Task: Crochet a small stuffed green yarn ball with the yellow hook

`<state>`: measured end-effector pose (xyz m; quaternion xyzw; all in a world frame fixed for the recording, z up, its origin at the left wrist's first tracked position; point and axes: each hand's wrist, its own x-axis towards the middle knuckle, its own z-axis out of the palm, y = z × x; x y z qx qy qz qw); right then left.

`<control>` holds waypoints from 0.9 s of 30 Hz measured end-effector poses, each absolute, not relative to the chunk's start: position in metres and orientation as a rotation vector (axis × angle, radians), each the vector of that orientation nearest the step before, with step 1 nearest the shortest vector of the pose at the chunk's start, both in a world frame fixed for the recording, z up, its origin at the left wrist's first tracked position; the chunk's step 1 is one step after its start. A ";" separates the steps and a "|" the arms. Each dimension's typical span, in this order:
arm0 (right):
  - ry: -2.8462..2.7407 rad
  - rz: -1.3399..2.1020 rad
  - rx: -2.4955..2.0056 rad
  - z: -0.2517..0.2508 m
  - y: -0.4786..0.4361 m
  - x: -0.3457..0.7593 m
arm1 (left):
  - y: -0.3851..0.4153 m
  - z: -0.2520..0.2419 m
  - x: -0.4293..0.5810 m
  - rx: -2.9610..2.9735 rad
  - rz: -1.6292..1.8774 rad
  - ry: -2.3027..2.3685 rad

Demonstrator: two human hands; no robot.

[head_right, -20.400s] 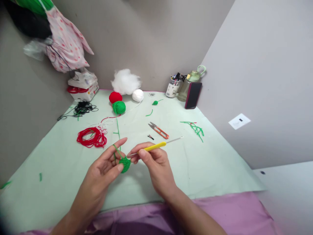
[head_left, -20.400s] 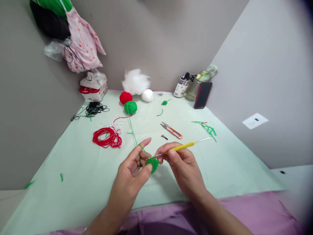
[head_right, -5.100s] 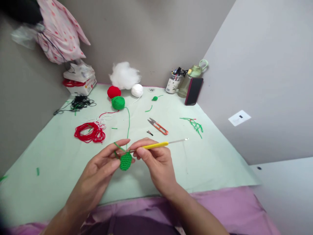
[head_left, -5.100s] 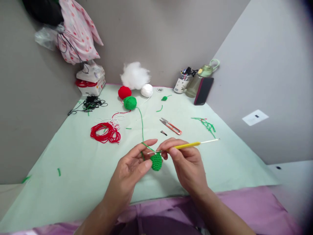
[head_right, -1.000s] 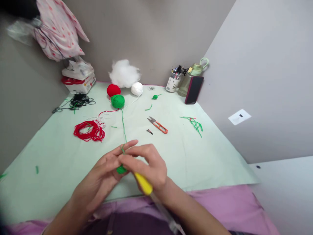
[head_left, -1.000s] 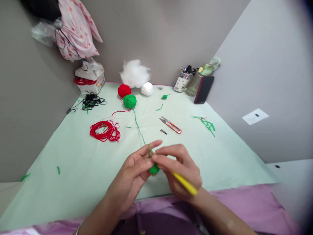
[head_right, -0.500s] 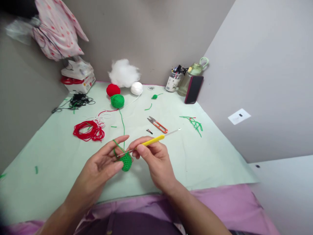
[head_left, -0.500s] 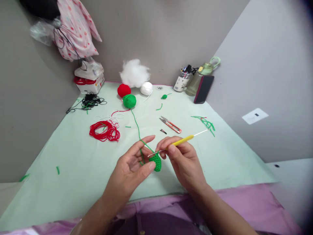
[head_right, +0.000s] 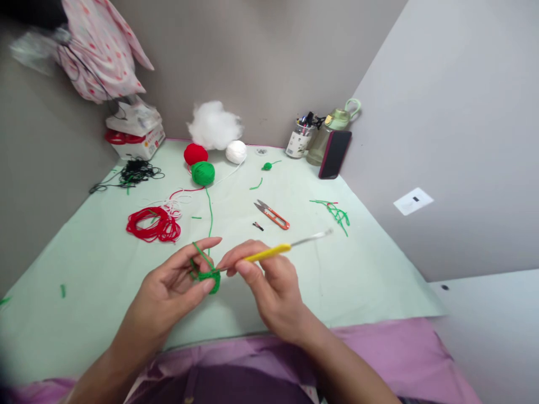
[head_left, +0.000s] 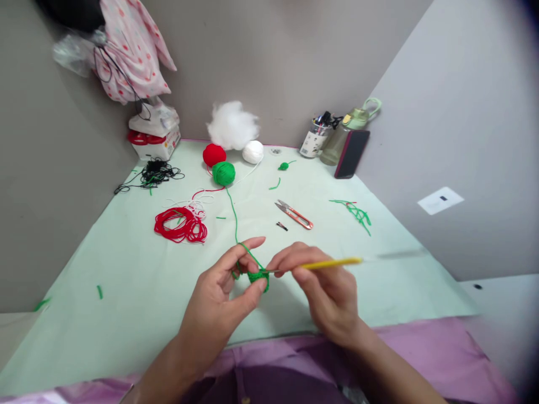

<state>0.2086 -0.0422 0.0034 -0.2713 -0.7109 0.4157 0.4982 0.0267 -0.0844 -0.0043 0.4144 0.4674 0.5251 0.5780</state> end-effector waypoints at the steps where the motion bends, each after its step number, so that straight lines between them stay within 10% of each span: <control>1: -1.816 0.866 -0.638 0.005 -0.044 0.209 | -0.085 -0.003 0.028 0.974 1.243 1.136; 7: -2.157 -0.007 -0.546 -0.005 -0.052 0.206 | -0.086 -0.003 0.038 0.745 1.326 1.033; 17: -1.488 1.086 -0.614 -0.005 -0.042 0.200 | -0.081 -0.003 0.031 0.553 1.212 0.805; 27: -1.886 0.552 -0.663 -0.010 -0.055 0.201 | -0.081 -0.006 0.037 0.527 1.216 0.769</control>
